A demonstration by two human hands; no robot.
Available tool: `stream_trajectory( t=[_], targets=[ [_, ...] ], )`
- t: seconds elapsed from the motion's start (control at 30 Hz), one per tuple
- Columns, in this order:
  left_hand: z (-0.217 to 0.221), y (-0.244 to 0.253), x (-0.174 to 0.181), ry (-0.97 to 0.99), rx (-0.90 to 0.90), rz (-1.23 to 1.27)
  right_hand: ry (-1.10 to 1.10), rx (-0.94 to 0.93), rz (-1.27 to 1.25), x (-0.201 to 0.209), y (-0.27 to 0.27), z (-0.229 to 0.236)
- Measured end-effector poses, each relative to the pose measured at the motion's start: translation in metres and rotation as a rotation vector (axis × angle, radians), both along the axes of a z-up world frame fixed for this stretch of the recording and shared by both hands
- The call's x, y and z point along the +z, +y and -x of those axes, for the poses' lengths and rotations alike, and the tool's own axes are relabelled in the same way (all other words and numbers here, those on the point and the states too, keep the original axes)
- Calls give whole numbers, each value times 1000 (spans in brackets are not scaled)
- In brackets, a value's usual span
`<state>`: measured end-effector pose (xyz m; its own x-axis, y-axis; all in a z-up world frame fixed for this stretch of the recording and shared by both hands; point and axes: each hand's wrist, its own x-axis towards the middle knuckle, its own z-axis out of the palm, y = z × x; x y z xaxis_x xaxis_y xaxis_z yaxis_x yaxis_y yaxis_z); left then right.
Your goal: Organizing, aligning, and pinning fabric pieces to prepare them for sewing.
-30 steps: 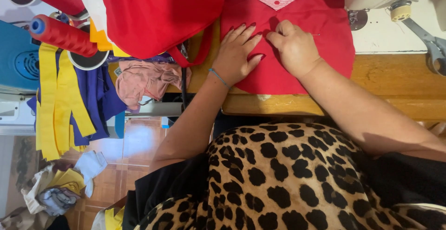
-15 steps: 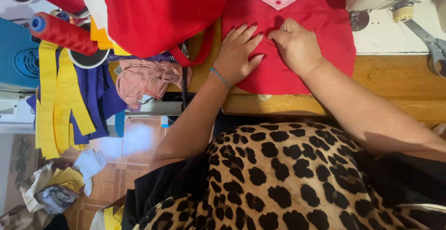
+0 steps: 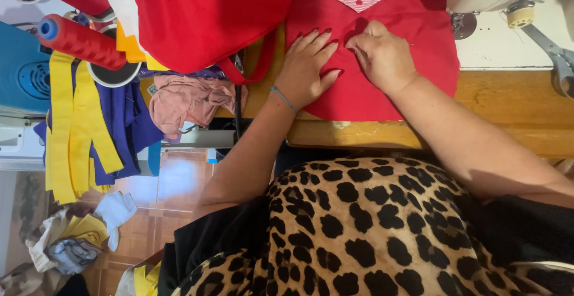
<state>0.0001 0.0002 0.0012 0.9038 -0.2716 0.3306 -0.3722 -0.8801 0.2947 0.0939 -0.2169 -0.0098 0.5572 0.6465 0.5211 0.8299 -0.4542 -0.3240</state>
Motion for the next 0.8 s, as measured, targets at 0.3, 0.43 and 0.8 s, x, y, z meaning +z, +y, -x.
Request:
stream_trajectory(
  t=[0.3, 0.43, 0.8],
  targets=[
    [0, 1, -3, 0, 4, 41, -45, 35, -26, 0, 0, 1],
    [-1, 1, -3, 5, 2, 37, -59, 29, -16, -3, -1, 1],
    [-2, 2, -9, -19, 3, 32, -84, 14, 81, -4, -3, 3]
  ],
)
